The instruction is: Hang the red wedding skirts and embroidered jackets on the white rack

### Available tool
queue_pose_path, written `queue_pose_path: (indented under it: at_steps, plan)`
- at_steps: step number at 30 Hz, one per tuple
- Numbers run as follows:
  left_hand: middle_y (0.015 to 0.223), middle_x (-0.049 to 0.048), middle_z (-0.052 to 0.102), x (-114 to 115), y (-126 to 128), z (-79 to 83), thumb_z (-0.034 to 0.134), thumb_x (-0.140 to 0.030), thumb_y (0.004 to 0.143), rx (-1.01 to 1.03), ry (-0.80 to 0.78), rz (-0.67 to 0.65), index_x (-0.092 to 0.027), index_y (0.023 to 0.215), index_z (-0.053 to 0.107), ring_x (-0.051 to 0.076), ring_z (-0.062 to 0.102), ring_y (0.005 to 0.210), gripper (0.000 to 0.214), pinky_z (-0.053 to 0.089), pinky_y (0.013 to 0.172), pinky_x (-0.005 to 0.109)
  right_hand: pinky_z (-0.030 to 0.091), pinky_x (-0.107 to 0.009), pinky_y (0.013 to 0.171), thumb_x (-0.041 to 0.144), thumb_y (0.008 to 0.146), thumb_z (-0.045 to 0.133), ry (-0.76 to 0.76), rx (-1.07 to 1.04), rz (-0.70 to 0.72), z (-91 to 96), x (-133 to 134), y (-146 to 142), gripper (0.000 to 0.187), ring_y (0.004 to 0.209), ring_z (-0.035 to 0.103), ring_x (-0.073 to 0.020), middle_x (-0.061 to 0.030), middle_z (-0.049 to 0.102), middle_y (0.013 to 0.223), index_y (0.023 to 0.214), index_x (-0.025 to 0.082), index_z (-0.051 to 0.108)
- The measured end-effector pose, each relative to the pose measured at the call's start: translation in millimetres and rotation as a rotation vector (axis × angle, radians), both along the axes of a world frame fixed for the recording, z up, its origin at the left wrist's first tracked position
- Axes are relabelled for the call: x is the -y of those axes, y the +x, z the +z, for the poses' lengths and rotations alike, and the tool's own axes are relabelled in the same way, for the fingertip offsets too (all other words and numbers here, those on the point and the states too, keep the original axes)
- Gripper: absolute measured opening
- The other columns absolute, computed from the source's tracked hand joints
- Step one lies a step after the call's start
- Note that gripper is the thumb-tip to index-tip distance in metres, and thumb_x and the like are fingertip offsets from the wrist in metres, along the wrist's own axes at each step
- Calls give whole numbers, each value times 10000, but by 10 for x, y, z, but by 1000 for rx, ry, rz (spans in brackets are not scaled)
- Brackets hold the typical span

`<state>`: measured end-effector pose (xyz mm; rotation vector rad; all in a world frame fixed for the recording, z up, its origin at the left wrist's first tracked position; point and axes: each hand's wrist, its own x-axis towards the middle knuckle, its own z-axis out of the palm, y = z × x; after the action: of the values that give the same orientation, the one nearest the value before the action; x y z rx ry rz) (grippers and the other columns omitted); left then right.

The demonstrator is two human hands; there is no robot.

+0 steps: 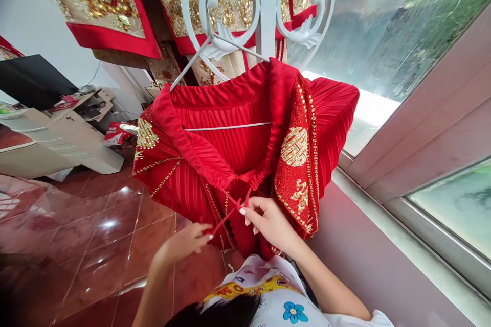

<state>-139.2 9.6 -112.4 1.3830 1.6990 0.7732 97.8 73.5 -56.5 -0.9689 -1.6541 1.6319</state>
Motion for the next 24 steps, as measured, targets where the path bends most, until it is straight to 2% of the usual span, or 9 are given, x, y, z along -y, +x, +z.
queue_pose_path:
  at_steps: [2, 4, 7, 10, 13, 15, 18, 20, 24]
  plan:
    - [566, -1, 632, -9, 49, 334, 584, -319, 767, -92, 56, 42, -218, 1028, 688, 157, 561, 457, 298, 437, 508, 255, 349, -170, 427, 470, 808, 557, 18, 15, 21, 7, 32, -36, 375, 438, 449, -51, 25, 522, 572, 617, 158, 477]
    - [849, 64, 700, -59, 218, 590, 572, -312, 790, -88, 242, 30, -234, 1091, 668, 202, 647, 764, 325, 496, 726, 303, 362, -175, 444, 446, 828, 538, 59, 40, 30, 9, 57, -66, 357, 450, 468, -57, 21, 528, 577, 628, 156, 486]
    - [1133, 98, 643, -185, 556, 685, 583, -300, 791, 138, 398, -162, -223, 1046, 683, 244, 565, 1095, 284, 423, 968, 359, 369, -181, 453, 391, 845, 527, 149, 80, 12, 12, 75, -82, 329, 447, 480, -66, 27, 519, 544, 616, 159, 483]
    - [811, 67, 676, -295, 814, 552, 483, -333, 863, 304, 322, -227, -179, 909, 673, 189, 634, 793, 248, 502, 770, 307, 387, -187, 448, 324, 858, 502, 219, 142, 24, 46, 91, -72, 288, 433, 509, -81, 24, 540, 522, 618, 165, 501]
    - [559, -5, 558, -328, 878, 482, 534, -379, 831, 303, 243, -136, -153, 712, 599, 116, 524, 516, 264, 427, 505, 221, 394, -199, 440, 256, 866, 461, 282, 259, 32, 144, 114, -39, 282, 406, 531, -97, 12, 562, 500, 598, 175, 495]
    - [539, -16, 529, -320, 787, 553, 613, -383, 771, 217, 262, -108, -148, 621, 561, 97, 479, 492, 283, 375, 464, 206, 371, -211, 435, 239, 866, 456, 412, 364, 23, 250, 104, 29, 303, 398, 522, -102, 6, 553, 475, 569, 186, 482]
    - [483, -22, 488, -324, 464, 804, 627, -375, 760, -11, 401, -81, -154, 526, 551, 86, 418, 466, 331, 325, 445, 213, 330, -239, 449, 231, 856, 482, 690, 530, 5, 466, -4, 257, 288, 413, 491, -105, -12, 571, 497, 574, 199, 535]
    - [454, -28, 467, -358, 189, 994, 631, -367, 751, -170, 568, 66, -163, 509, 561, 83, 392, 453, 325, 304, 438, 216, 317, -249, 459, 227, 835, 510, 826, 600, -79, 632, -139, 473, 247, 421, 478, -107, -16, 586, 519, 598, 205, 575]
    - [458, -47, 422, -464, -164, 1249, 627, -347, 738, -287, 819, 370, -169, 550, 581, 72, 352, 459, 263, 291, 445, 202, 351, -232, 459, 252, 829, 531, 819, 544, -241, 905, -409, 789, 198, 423, 496, -105, 10, 554, 482, 651, 201, 599]
